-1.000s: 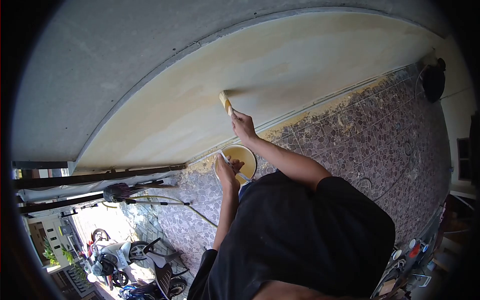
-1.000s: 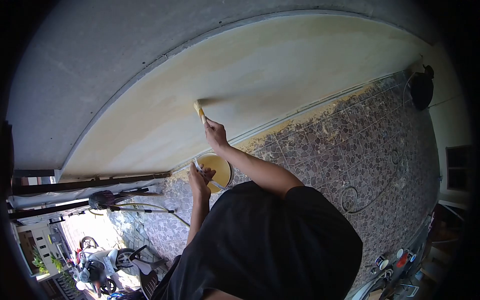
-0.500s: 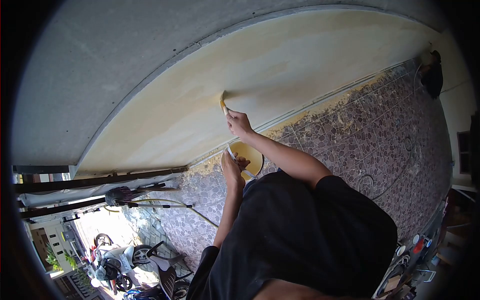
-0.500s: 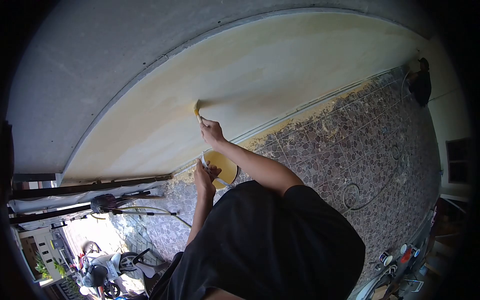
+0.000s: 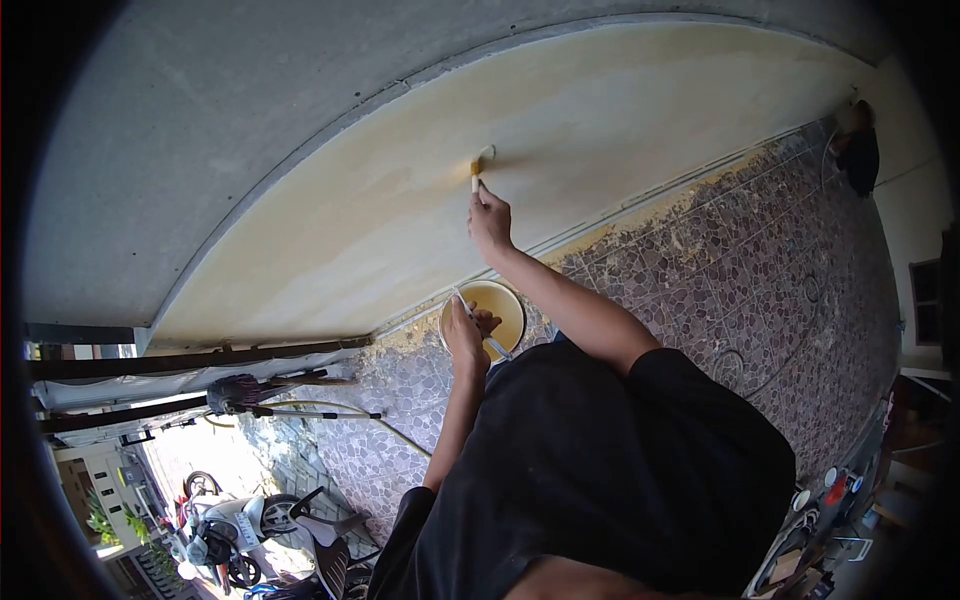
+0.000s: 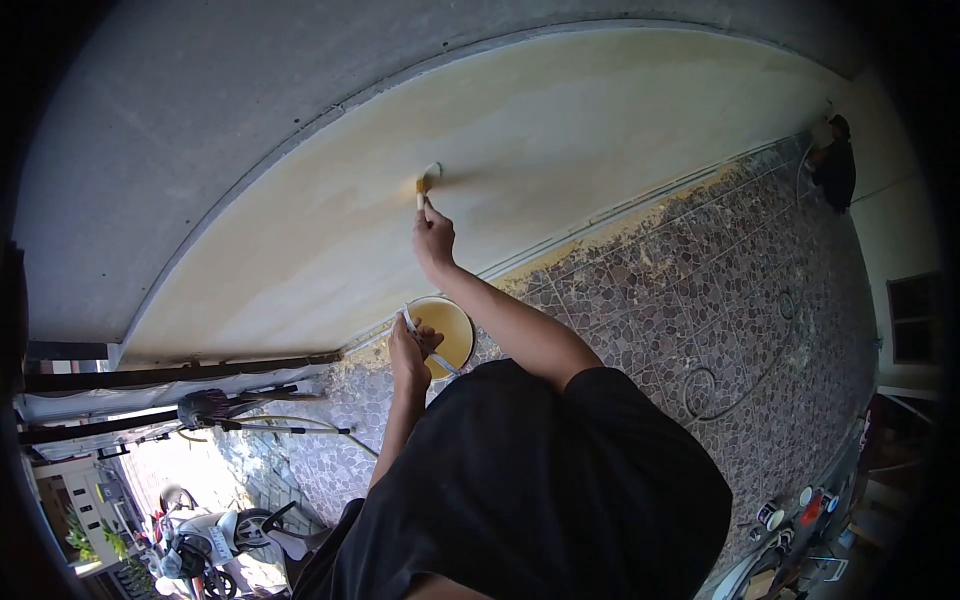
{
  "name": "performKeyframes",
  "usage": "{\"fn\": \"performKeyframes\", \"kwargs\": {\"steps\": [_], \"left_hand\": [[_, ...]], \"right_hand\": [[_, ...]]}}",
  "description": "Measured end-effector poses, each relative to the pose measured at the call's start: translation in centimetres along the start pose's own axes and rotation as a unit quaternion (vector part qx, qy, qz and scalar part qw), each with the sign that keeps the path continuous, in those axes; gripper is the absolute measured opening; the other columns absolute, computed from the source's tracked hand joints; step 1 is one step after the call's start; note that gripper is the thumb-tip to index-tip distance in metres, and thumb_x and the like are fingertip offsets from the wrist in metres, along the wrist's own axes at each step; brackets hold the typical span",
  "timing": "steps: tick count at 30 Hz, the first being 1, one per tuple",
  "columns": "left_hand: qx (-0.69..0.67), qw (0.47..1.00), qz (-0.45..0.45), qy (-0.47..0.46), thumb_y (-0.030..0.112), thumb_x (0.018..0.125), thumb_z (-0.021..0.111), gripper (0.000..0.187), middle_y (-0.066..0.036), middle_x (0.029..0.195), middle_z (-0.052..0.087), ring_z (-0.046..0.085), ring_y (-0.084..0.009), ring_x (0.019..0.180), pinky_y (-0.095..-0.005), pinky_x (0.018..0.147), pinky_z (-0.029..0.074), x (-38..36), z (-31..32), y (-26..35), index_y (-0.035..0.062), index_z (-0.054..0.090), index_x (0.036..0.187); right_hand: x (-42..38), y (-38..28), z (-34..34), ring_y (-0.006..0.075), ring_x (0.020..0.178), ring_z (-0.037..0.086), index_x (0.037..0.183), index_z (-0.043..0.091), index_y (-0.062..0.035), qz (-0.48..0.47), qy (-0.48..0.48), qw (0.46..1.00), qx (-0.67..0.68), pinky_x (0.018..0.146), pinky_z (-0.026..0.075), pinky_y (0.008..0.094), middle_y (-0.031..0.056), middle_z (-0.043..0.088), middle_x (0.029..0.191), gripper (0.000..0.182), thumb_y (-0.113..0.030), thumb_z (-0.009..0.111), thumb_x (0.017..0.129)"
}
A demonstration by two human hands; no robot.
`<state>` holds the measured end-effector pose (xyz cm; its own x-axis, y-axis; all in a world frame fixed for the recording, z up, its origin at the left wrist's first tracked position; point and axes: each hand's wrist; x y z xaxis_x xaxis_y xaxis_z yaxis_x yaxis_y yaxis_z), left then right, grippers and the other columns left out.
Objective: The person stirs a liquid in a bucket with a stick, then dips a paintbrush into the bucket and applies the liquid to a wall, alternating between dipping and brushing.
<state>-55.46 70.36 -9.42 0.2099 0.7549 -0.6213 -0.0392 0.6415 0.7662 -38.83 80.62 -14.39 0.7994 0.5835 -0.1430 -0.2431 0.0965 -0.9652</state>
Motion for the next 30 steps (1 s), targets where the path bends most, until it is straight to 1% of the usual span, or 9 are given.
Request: {"fn": "performKeyframes", "kwargs": {"steps": [2, 4, 8, 13, 17, 18, 20, 26, 30], "left_hand": [[0.004, 1.0, 0.002, -0.007, 0.045, 0.1, 0.04, 0.048, -0.009, 0.072, 0.058, 0.062, -0.022, 0.062, -0.0352, 0.065, 0.055, -0.2, 0.3, 0.3, -0.0012, 0.052, 0.107], [0.004, 1.0, 0.006, -0.009, 0.045, 0.1, 0.04, 0.049, -0.009, 0.072, 0.058, 0.062, -0.0218, 0.062, -0.0352, 0.065, 0.055, -0.8, 0.2, 0.7, -0.0016, 0.052, 0.107], [-0.001, 1.0, 0.016, -0.018, 0.046, 0.1, 0.039, 0.051, -0.009, 0.073, 0.059, 0.062, -0.0211, 0.063, -0.0348, 0.065, 0.054, -0.8, -0.4, 0.6, -0.0022, 0.052, 0.109], [0.008, 1.0, 0.012, -0.027, 0.046, 0.1, 0.038, 0.05, -0.009, 0.073, 0.059, 0.062, -0.0208, 0.063, -0.0348, 0.065, 0.054, -0.9, -0.4, 0.8, -0.0016, 0.052, 0.108], [0.006, 1.0, -0.006, -0.028, 0.045, 0.1, 0.037, 0.049, -0.009, 0.073, 0.059, 0.063, -0.0216, 0.063, -0.0351, 0.065, 0.054, -0.5, -0.1, 1.0, -0.0018, 0.052, 0.109], [0.004, 1.0, -0.006, -0.029, 0.045, 0.1, 0.037, 0.049, -0.009, 0.073, 0.059, 0.063, -0.0216, 0.063, -0.0351, 0.065, 0.054, -0.3, -0.1, 0.9, -0.0018, 0.052, 0.109], [-0.001, 1.0, -0.009, -0.027, 0.045, 0.101, 0.036, 0.049, -0.01, 0.073, 0.059, 0.063, -0.0223, 0.063, -0.0356, 0.065, 0.054, 0.0, -0.5, 0.5, -0.0016, 0.052, 0.109], [-0.002, 1.0, -0.011, -0.013, 0.044, 0.101, 0.035, 0.049, -0.01, 0.073, 0.059, 0.062, -0.0227, 0.061, -0.0356, 0.063, 0.055, -0.1, -1.9, 0.1, -0.0017, 0.051, 0.109], [0.003, 1.0, -0.011, -0.008, 0.044, 0.101, 0.035, 0.049, -0.01, 0.072, 0.059, 0.062, -0.0229, 0.061, -0.0354, 0.063, 0.054, -0.1, -1.7, 0.1, -0.002, 0.051, 0.109]], "right_hand": [[-5.1, -4.6, -2.1, 0.0038, 0.045, 0.037, 0.119, 0.061, -0.0057, 0.143, -0.184, 0.97, 0.071, 0.039, 0.028, 0.0209, -0.0044, 0.043, 0.063, 0.024, -0.016, 0.05, 0.1], [-5.2, -4.2, -5.0, 0.0032, 0.046, 0.036, 0.122, 0.06, -0.0054, 0.126, -0.154, 0.98, 0.017, 0.039, 0.028, 0.0208, -0.0046, 0.042, 0.063, 0.026, -0.017, 0.05, 0.1], [2.1, -6.1, -10.6, 0.0068, 0.056, 0.046, 0.129, 0.057, -0.0026, 0.001, 0.099, 0.994, 0.055, 0.049, 0.041, 0.0252, -0.001, 0.05, 0.067, 0.032, -0.012, 0.047, 0.099], [5.6, -0.7, -1.7, 0.0044, 0.045, 0.036, 0.132, 0.054, -0.0085, -0.086, 0.16, 0.983, -0.012, 0.039, 0.029, 0.0231, -0.0062, 0.038, 0.06, 0.032, -0.015, 0.047, 0.101], [-6.4, -3.4, 2.0, 0.0044, 0.046, 0.038, 0.124, 0.058, -0.006, 0.117, -0.179, 0.976, 0.029, 0.039, 0.031, 0.0216, -0.0041, 0.044, 0.065, 0.028, -0.016, 0.053, 0.099], [-7.0, -3.9, 1.1, 0.0044, 0.046, 0.038, 0.124, 0.058, -0.006, 0.116, -0.179, 0.977, 0.027, 0.039, 0.031, 0.0216, -0.0041, 0.044, 0.065, 0.028, -0.016, 0.053, 0.099], [-7.3, -4.4, -1.2, 0.0049, 0.046, 0.037, 0.119, 0.06, -0.005, 0.176, -0.146, 0.973, 0.033, 0.039, 0.03, 0.0215, -0.0036, 0.044, 0.065, 0.024, -0.016, 0.051, 0.1], [6.8, -4.3, -9.1, 0.0046, 0.046, 0.033, 0.126, 0.055, -0.0071, -0.015, 0.249, 0.968, 0.032, 0.04, 0.031, 0.0222, -0.0052, 0.037, 0.062, 0.028, -0.015, 0.045, 0.101], [3.6, -0.8, -0.3, 0.0048, 0.045, 0.036, 0.126, 0.056, -0.0082, -0.052, 0.122, 0.991, -0.019, 0.039, 0.032, 0.0225, -0.0053, 0.038, 0.061, 0.028, -0.014, 0.045, 0.101]]}}
Point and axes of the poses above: each hand's wrist, its own x-axis towards the middle knuckle, its own z-axis out of the palm, y = z × x
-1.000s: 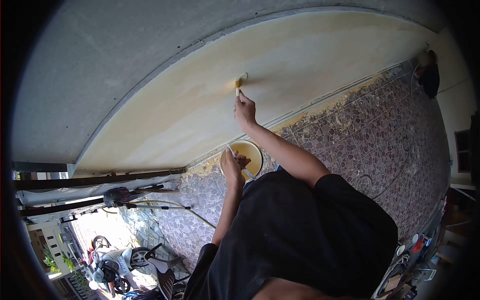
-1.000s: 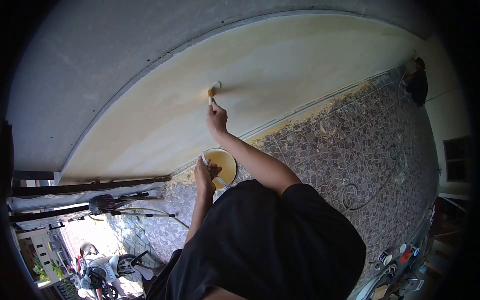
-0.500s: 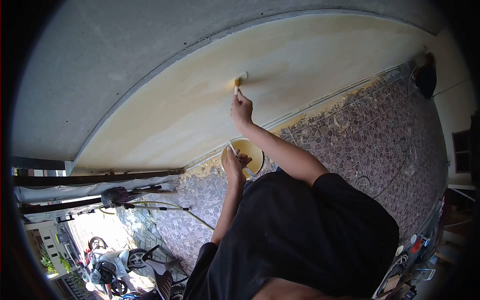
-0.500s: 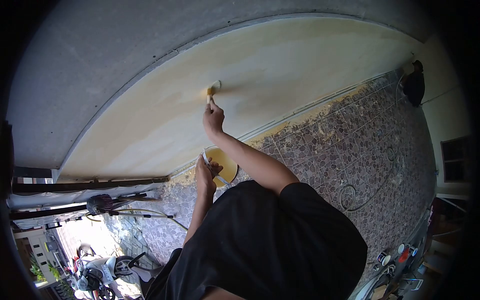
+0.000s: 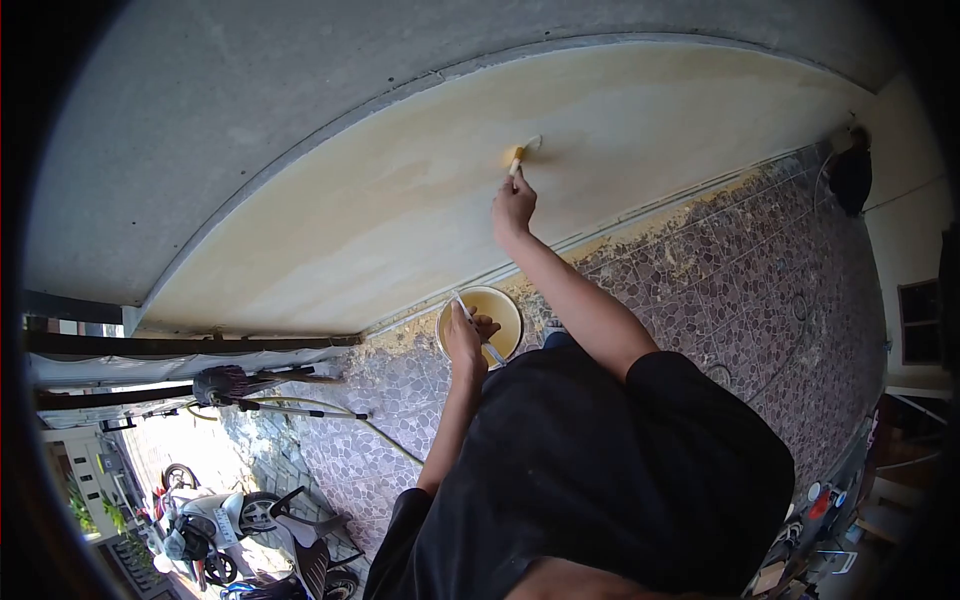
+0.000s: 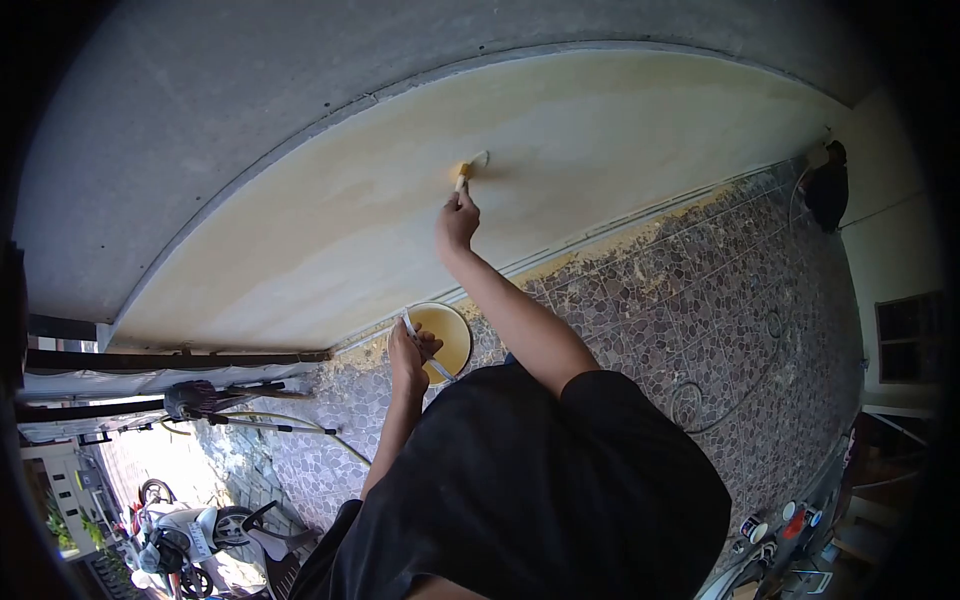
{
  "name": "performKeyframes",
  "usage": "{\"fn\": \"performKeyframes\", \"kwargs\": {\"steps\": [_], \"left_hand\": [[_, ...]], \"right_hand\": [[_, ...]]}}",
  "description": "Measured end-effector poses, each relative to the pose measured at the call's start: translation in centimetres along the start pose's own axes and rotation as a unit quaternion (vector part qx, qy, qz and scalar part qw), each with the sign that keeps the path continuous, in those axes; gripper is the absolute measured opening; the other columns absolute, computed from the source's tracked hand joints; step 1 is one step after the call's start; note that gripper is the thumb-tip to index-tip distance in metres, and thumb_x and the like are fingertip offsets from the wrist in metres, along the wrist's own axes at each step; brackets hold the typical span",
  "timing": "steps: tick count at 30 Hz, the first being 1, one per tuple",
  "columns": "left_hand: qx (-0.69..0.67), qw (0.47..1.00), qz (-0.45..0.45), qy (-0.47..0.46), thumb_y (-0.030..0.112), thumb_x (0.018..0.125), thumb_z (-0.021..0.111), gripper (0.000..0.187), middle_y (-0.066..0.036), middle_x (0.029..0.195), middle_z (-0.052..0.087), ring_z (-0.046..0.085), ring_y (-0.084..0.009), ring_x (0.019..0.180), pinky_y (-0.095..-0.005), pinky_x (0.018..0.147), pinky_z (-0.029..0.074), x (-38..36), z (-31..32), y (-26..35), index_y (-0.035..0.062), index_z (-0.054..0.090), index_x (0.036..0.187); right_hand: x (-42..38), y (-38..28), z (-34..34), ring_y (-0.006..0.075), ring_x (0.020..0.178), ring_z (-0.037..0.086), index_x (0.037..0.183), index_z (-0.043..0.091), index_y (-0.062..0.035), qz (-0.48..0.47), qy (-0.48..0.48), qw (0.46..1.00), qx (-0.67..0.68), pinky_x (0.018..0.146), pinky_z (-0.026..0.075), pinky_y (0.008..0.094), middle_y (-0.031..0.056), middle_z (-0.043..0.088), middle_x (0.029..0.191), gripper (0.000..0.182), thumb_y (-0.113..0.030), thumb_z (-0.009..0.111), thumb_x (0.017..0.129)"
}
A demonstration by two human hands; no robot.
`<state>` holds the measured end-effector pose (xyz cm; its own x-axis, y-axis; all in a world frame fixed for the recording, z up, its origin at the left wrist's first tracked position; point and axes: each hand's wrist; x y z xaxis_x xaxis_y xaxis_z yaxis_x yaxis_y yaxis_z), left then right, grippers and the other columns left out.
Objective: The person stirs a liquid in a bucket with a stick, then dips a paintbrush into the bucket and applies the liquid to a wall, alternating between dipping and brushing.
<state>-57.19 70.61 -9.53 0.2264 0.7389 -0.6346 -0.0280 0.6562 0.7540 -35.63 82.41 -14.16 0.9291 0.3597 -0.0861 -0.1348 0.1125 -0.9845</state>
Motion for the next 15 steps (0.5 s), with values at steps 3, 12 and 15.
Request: {"fn": "performKeyframes", "kwargs": {"steps": [3, 12, 15], "left_hand": [[0.004, 1.0, 0.0, -0.006, 0.044, 0.101, 0.035, 0.05, -0.01, 0.073, 0.059, 0.063, -0.0232, 0.061, -0.0355, 0.062, 0.054, 0.1, 0.4, 0.5, -0.0022, 0.051, 0.109], [-0.003, 1.0, 0.008, 0.003, 0.044, 0.101, 0.035, 0.052, -0.01, 0.072, 0.06, 0.063, -0.0225, 0.062, -0.0356, 0.064, 0.055, -0.3, -0.9, 0.2, -0.0047, 0.051, 0.111], [0.001, 1.0, 0.002, 0.006, 0.044, 0.101, 0.035, 0.052, -0.01, 0.073, 0.06, 0.063, -0.0224, 0.062, -0.0354, 0.065, 0.055, 0.4, -1.2, -0.1, -0.0045, 0.051, 0.112]], "right_hand": [[-8.5, -2.2, -0.2, 0.0089, 0.054, 0.046, 0.129, 0.058, -0.0077, 0.155, -0.271, 0.95, 0.016, 0.049, 0.041, 0.027, -0.0022, 0.049, 0.065, 0.033, -0.017, 0.051, 0.098], [-0.8, -4.2, -5.3, 0.0053, 0.049, 0.036, 0.116, 0.059, -0.0019, 0.026, -0.044, 0.998, -0.035, 0.044, 0.03, 0.0235, -0.0043, 0.041, 0.062, 0.025, -0.015, 0.044, 0.102], [-5.6, -2.2, 3.1, 0.0093, 0.049, 0.039, 0.104, 0.061, 0.0024, -0.074, 0.009, 0.993, -0.089, 0.046, 0.035, 0.0303, -0.0026, 0.045, 0.059, 0.022, -0.013, 0.045, 0.1]]}}
Point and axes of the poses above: each hand's wrist, its own x-axis towards the middle knuckle, its own z-axis out of the palm, y = z × x
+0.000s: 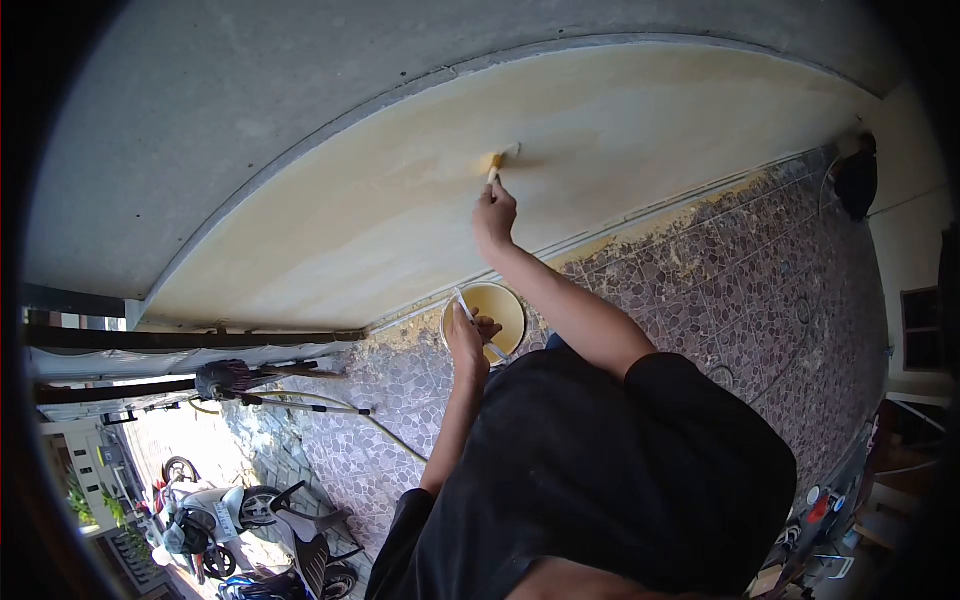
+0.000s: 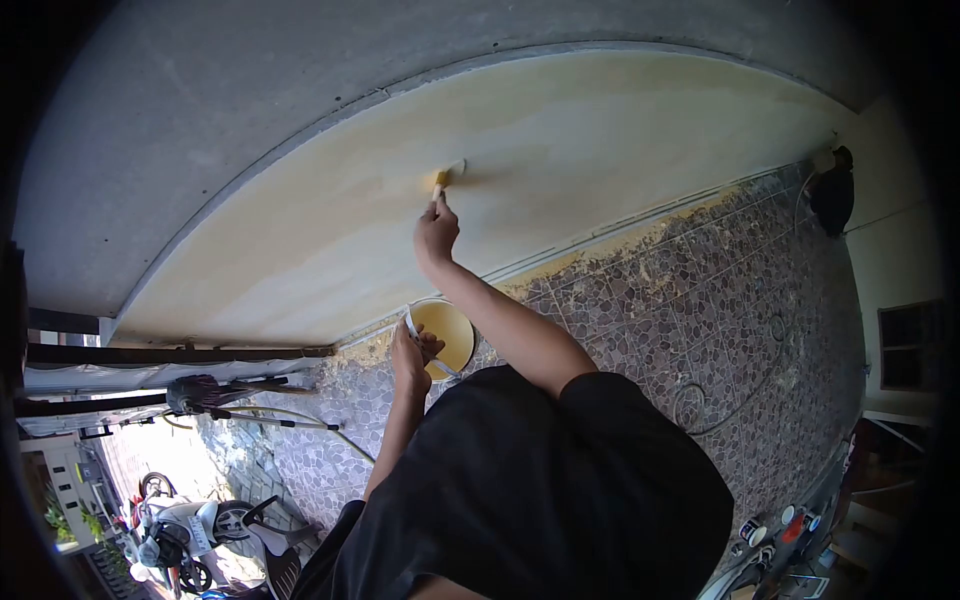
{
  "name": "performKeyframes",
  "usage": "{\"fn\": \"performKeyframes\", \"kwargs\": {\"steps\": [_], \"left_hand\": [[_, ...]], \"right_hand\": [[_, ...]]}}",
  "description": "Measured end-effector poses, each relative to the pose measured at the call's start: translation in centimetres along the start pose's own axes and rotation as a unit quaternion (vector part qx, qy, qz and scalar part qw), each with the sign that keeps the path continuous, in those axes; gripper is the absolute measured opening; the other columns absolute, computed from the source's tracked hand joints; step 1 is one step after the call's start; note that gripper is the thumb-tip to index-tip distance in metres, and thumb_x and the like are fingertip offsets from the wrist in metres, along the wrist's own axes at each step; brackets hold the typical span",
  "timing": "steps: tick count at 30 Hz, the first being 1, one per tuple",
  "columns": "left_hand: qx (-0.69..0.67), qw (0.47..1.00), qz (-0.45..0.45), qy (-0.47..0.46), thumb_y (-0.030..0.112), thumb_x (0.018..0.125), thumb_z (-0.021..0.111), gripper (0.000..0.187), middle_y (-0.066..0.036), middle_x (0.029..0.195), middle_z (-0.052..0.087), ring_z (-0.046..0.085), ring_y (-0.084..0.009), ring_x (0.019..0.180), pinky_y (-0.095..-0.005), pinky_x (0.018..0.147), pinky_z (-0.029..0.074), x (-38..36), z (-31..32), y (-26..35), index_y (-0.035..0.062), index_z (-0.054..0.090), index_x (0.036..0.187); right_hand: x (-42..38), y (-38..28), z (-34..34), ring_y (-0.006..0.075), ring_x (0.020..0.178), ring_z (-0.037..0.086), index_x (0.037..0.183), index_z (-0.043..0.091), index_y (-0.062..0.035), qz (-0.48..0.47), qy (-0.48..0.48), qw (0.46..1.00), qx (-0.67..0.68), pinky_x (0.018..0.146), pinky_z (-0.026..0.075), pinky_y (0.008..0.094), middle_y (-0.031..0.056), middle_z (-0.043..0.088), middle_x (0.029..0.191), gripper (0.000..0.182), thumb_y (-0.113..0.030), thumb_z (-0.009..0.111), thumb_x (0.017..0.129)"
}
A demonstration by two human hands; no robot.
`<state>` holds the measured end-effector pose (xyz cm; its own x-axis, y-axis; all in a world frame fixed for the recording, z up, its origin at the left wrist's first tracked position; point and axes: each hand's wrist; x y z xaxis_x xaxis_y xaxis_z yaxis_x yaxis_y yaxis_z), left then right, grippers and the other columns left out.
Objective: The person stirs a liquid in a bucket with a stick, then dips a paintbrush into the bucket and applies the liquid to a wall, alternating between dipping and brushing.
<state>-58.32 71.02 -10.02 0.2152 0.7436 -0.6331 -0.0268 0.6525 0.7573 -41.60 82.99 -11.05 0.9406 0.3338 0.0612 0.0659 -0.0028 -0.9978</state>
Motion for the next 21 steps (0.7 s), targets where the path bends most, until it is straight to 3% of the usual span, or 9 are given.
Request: {"fn": "performKeyframes", "kwargs": {"steps": [1, 2, 3, 4, 7, 9, 11, 18, 21], "left_hand": [[-0.002, 1.0, -0.008, 0.002, 0.044, 0.101, 0.035, 0.051, -0.01, 0.073, 0.06, 0.063, -0.0225, 0.062, -0.0355, 0.065, 0.055, 0.1, 0.0, 0.0, -0.0041, 0.051, 0.112], [-0.003, 1.0, -0.016, 0.002, 0.043, 0.101, 0.035, 0.051, -0.01, 0.074, 0.06, 0.063, -0.0226, 0.062, -0.0356, 0.065, 0.055, 0.3, 0.1, 0.0, -0.0037, 0.051, 0.111], [0.0, 1.0, -0.017, -0.001, 0.043, 0.101, 0.035, 0.051, -0.01, 0.074, 0.06, 0.063, -0.0226, 0.062, -0.0356, 0.065, 0.055, 0.8, -0.1, -0.5, -0.0037, 0.051, 0.111], [0.001, 1.0, 0.003, -0.013, 0.043, 0.101, 0.035, 0.05, -0.01, 0.074, 0.06, 0.063, -0.0228, 0.062, -0.0358, 0.064, 0.055, 1.6, -0.4, -1.1, -0.0032, 0.051, 0.11], [-0.008, 1.0, 0.008, -0.016, 0.043, 0.101, 0.035, 0.049, -0.01, 0.074, 0.06, 0.064, -0.023, 0.062, -0.036, 0.064, 0.055, 1.0, -0.3, -0.4, -0.0024, 0.051, 0.109], [-0.019, 1.0, -0.012, -0.01, 0.043, 0.101, 0.035, 0.049, -0.01, 0.074, 0.06, 0.064, -0.023, 0.063, -0.0361, 0.063, 0.055, 0.0, 0.1, 0.1, -0.0022, 0.051, 0.109], [-0.007, 1.0, -0.028, -0.004, 0.043, 0.1, 0.035, 0.048, -0.01, 0.073, 0.06, 0.064, -0.0233, 0.062, -0.0359, 0.062, 0.055, -0.3, -0.1, 0.3, -0.0021, 0.051, 0.109], [-0.016, 1.0, -0.019, 0.01, 0.044, 0.1, 0.035, 0.05, -0.009, 0.071, 0.059, 0.062, -0.0229, 0.059, -0.0354, 0.061, 0.055, 0.2, -1.0, -0.1, -0.0024, 0.051, 0.11], [0.004, 1.0, -0.005, 0.014, 0.046, 0.101, 0.033, 0.065, -0.015, 0.073, 0.062, 0.066, -0.0272, 0.063, -0.034, 0.063, 0.052, -0.2, -0.8, 0.2, -0.0139, 0.05, 0.118]], "right_hand": [[-2.6, -0.4, 1.2, 0.0105, 0.05, 0.044, 0.105, 0.061, 0.003, 0.014, -0.076, 0.996, -0.033, 0.048, 0.037, 0.0322, -0.001, 0.048, 0.059, 0.023, -0.014, 0.047, 0.099], [-4.9, -0.9, 1.6, 0.0293, 0.065, 0.06, 0.124, 0.06, -0.0048, 0.077, -0.205, 0.975, -0.035, 0.063, 0.047, 0.0394, 0.0176, 0.066, 0.077, 0.034, -0.019, 0.052, 0.095], [-6.8, -2.0, 1.1, 0.0233, 0.064, 0.061, 0.121, 0.063, -0.0066, 0.164, -0.35, 0.922, -0.028, 0.062, 0.046, 0.0366, 0.0164, 0.066, 0.075, 0.032, -0.02, 0.055, 0.093], [-8.0, -2.3, 0.8, 0.0172, 0.064, 0.06, 0.121, 0.064, -0.0082, 0.091, -0.421, 0.901, -0.054, 0.06, 0.046, 0.0346, 0.0139, 0.065, 0.071, 0.032, -0.021, 0.057, 0.093], [-7.2, -3.9, -0.4, 0.014, 0.063, 0.058, 0.12, 0.065, -0.0073, 0.017, -0.452, 0.885, -0.106, 0.058, 0.044, 0.0329, 0.0109, 0.062, 0.066, 0.032, -0.022, 0.057, 0.092], [-2.9, -3.5, -1.8, 0.0124, 0.068, 0.058, 0.121, 0.063, -0.0044, 0.036, -0.399, 0.911, -0.094, 0.062, 0.045, 0.0307, 0.0094, 0.067, 0.073, 0.034, -0.023, 0.058, 0.094], [2.7, -2.0, -4.3, 0.0031, 0.054, 0.039, 0.128, 0.059, -0.0026, 0.023, -0.37, 0.929, 0.014, 0.048, 0.032, 0.0217, -0.0081, 0.047, 0.066, 0.034, -0.017, 0.056, 0.097], [14.3, -3.1, -19.6, 0.003, 0.048, 0.034, 0.123, 0.061, -0.0044, 0.153, -0.081, 0.984, 0.049, 0.041, 0.028, 0.0207, -0.0056, 0.043, 0.065, 0.028, -0.016, 0.055, 0.098], [16.5, -2.6, -21.3, 0.0039, 0.047, 0.035, 0.118, 0.062, -0.0037, 0.138, 0.024, 0.987, 0.08, 0.041, 0.029, 0.0216, -0.0052, 0.042, 0.063, 0.024, -0.015, 0.052, 0.099]]}}
Point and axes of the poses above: each hand's wrist, its own x-axis towards the middle knuckle, its own z-axis out of the palm, y = z × x
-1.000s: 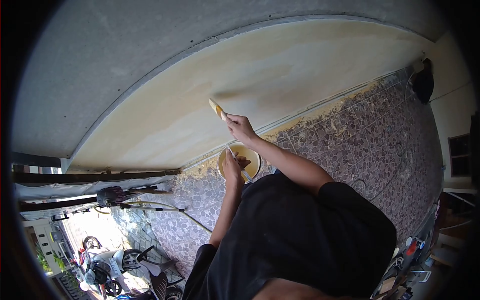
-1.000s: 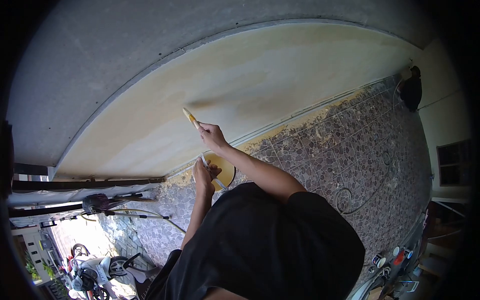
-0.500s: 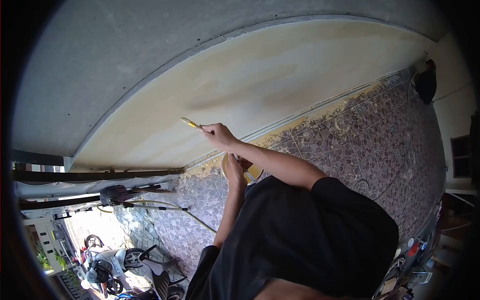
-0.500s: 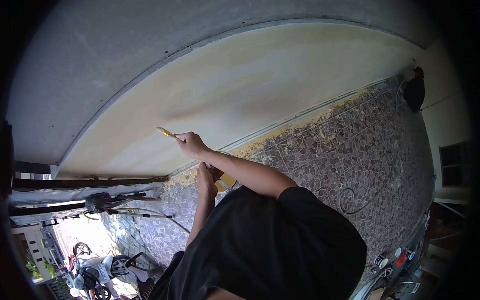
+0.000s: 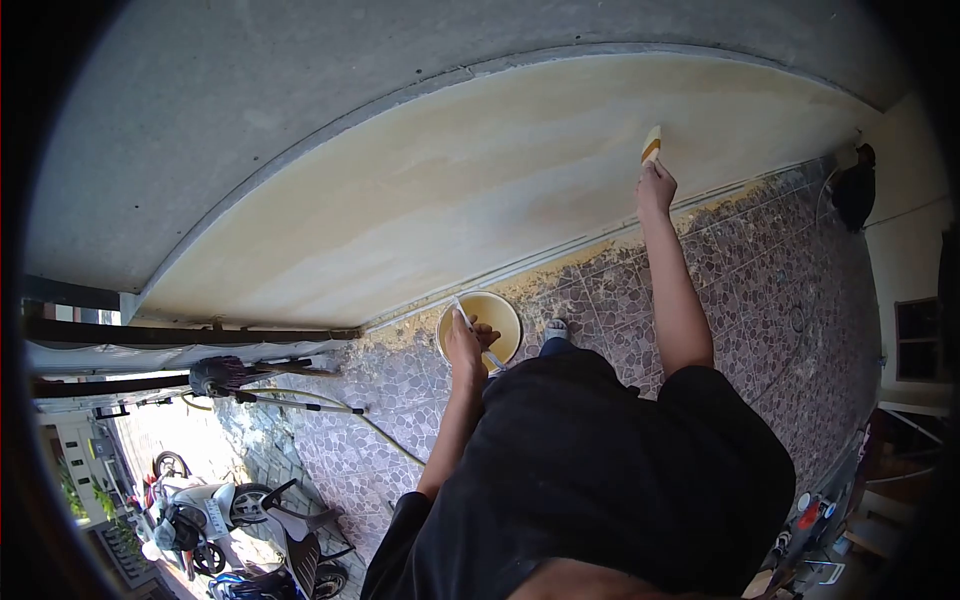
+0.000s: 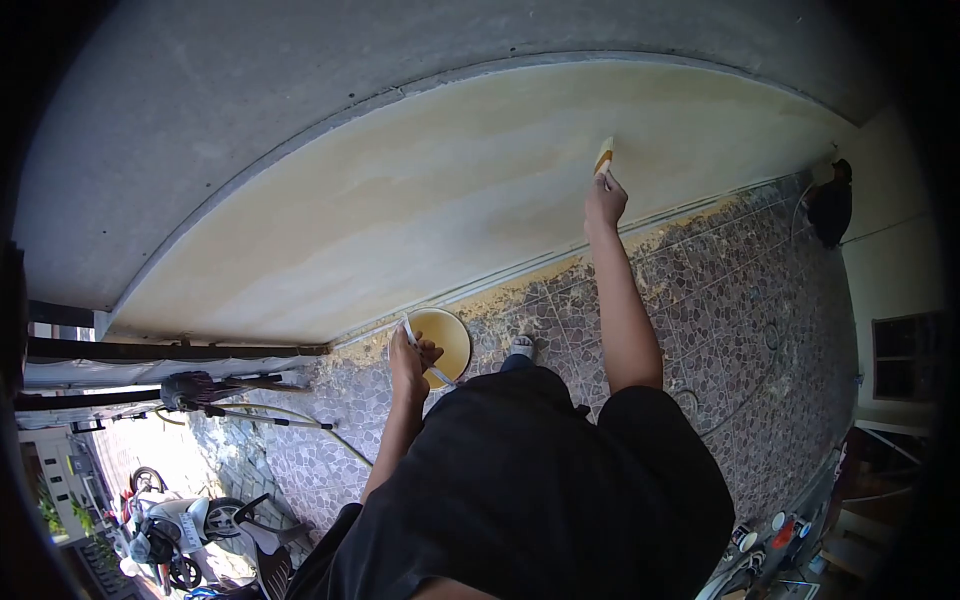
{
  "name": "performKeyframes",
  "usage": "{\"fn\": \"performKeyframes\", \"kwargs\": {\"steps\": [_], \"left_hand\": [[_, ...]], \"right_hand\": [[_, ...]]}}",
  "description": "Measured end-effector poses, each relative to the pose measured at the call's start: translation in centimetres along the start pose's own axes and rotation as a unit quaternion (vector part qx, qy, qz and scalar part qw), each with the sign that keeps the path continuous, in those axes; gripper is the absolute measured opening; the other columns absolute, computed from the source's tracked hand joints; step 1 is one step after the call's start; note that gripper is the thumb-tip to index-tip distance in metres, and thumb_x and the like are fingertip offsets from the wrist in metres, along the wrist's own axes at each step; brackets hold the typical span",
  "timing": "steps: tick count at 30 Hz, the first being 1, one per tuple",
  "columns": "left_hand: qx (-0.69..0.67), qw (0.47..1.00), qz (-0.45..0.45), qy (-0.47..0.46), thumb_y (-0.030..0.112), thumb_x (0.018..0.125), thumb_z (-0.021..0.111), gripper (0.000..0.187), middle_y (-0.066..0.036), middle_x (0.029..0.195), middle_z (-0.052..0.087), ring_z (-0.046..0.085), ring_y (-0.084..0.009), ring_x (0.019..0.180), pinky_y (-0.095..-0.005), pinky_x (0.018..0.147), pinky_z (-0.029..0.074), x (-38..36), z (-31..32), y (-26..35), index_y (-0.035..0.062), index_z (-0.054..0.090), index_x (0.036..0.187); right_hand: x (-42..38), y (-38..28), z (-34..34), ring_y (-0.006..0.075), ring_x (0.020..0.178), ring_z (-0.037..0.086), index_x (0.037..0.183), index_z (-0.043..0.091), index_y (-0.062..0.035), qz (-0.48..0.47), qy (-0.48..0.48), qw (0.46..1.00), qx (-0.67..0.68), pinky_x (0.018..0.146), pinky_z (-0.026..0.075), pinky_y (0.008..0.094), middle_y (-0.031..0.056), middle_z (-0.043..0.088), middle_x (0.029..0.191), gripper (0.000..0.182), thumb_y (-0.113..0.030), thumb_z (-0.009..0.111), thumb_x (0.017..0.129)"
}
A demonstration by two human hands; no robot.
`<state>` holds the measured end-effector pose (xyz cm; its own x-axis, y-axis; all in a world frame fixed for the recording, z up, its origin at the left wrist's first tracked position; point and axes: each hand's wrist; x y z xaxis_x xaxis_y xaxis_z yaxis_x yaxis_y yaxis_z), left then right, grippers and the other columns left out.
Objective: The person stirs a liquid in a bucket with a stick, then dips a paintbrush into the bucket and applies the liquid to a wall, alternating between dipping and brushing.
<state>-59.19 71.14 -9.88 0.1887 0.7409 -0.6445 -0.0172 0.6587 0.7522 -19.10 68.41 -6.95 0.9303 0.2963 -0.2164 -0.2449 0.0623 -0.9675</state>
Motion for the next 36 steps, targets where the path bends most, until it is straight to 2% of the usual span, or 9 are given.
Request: {"fn": "performKeyframes", "kwargs": {"steps": [4, 5, 13, 19, 26, 30, 34, 35, 36], "left_hand": [[0.0, 1.0, -0.013, -0.007, 0.044, 0.1, 0.036, 0.051, -0.009, 0.073, 0.059, 0.062, -0.0223, 0.061, -0.0356, 0.064, 0.055, -0.2, -0.1, 0.2, -0.003, 0.051, 0.112], [-0.002, 1.0, -0.013, -0.01, 0.044, 0.1, 0.036, 0.051, -0.009, 0.073, 0.059, 0.062, -0.0224, 0.061, -0.0356, 0.064, 0.055, 0.0, 0.0, 0.2, -0.0034, 0.05, 0.113], [-0.006, 1.0, -0.008, -0.029, 0.044, 0.101, 0.035, 0.058, -0.013, 0.073, 0.06, 0.064, -0.0253, 0.062, -0.036, 0.065, 0.055, 0.8, 0.8, -0.1, -0.0093, 0.05, 0.115], [-0.001, 0.999, -0.008, -0.031, 0.046, 0.101, 0.035, 0.065, -0.015, 0.072, 0.06, 0.065, -0.0268, 0.063, -0.035, 0.063, 0.054, 0.4, 1.1, 0.2, -0.0144, 0.05, 0.117], [-0.008, 0.999, -0.01, -0.031, 0.047, 0.1, 0.035, 0.065, -0.014, 0.071, 0.06, 0.065, -0.0263, 0.061, -0.0335, 0.061, 0.052, 0.2, 0.7, 0.0, -0.0139, 0.049, 0.118], [0.009, 1.0, -0.009, -0.028, 0.046, 0.101, 0.035, 0.064, -0.014, 0.071, 0.06, 0.065, -0.0263, 0.061, -0.0331, 0.061, 0.051, 0.5, 0.3, -0.3, -0.014, 0.05, 0.117], [0.007, 0.999, -0.012, -0.034, 0.046, 0.1, 0.036, 0.058, -0.012, 0.072, 0.06, 0.064, -0.0246, 0.062, -0.0336, 0.061, 0.053, 0.7, 0.5, 0.2, -0.0089, 0.05, 0.116], [0.005, 0.999, -0.007, -0.032, 0.046, 0.101, 0.035, 0.063, -0.014, 0.072, 0.061, 0.066, -0.0264, 0.064, -0.0331, 0.061, 0.051, 0.7, 0.5, 0.2, -0.0131, 0.05, 0.117], [0.009, 0.999, -0.009, -0.035, 0.046, 0.101, 0.035, 0.063, -0.014, 0.072, 0.061, 0.066, -0.0264, 0.064, -0.0331, 0.061, 0.051, 0.8, 0.5, 0.1, -0.0131, 0.05, 0.117]], "right_hand": [[0.1, 5.6, 7.9, 0.0053, 0.047, 0.037, 0.115, 0.062, 0.0004, -0.084, 0.022, 0.996, -0.029, 0.042, 0.03, 0.0238, -0.0043, 0.042, 0.061, 0.024, -0.014, 0.051, 0.099], [-4.8, 4.7, 11.6, 0.0284, 0.096, 0.065, 0.124, 0.059, 0.0035, -0.076, 0.025, 0.993, -0.083, 0.082, 0.049, 0.0347, 0.0219, 0.067, 0.105, 0.032, -0.011, 0.052, 0.096], [-21.3, 4.1, 16.2, 0.0108, 0.057, 0.046, 0.125, 0.061, -0.0048, -0.115, -0.414, 0.885, -0.177, 0.054, 0.04, 0.0313, 0.0043, 0.054, 0.061, 0.035, -0.022, 0.057, 0.095], [-8.5, -0.3, 9.3, 0.0028, 0.058, 0.037, 0.124, 0.06, 0.0009, -0.114, -0.294, 0.94, -0.131, 0.051, 0.034, 0.0221, -0.0078, 0.044, 0.067, 0.033, -0.016, 0.055, 0.097], [0.6, 2.3, 2.3, 0.0208, 0.083, 0.065, 0.121, 0.061, 0.0024, -0.095, 0.142, 0.972, -0.159, 0.074, 0.049, 0.0319, 0.0158, 0.069, 0.094, 0.031, -0.015, 0.053, 0.097], [-6.2, 1.5, 11.5, 0.0201, 0.078, 0.063, 0.121, 0.06, 0.0036, -0.083, 0.032, 0.993, -0.078, 0.072, 0.048, 0.0336, 0.0166, 0.068, 0.088, 0.03, -0.01, 0.051, 0.096], [-18.5, 3.8, 20.4, 0.0401, 0.076, 0.064, 0.119, 0.059, 0.0034, -0.212, -0.045, 0.968, -0.127, 0.066, 0.049, 0.0431, 0.0253, 0.064, 0.08, 0.031, -0.008, 0.049, 0.092], [-21.3, 3.1, 20.2, 0.0343, 0.066, 0.064, 0.12, 0.06, 0.0023, -0.154, -0.172, 0.954, -0.191, 0.062, 0.047, 0.0423, 0.0217, 0.064, 0.073, 0.031, -0.011, 0.05, 0.093], [-23.9, 2.2, 19.5, 0.0091, 0.053, 0.043, 0.128, 0.055, 0.0002, -0.115, -0.318, 0.926, -0.166, 0.05, 0.037, 0.0312, 0.003, 0.047, 0.056, 0.036, -0.015, 0.052, 0.096]]}}
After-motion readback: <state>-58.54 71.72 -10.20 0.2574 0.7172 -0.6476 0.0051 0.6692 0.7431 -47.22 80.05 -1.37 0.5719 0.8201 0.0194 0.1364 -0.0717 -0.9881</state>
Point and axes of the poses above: each hand's wrist, its own x-axis towards the middle knuckle, its own z-axis out of the palm, y = z × x
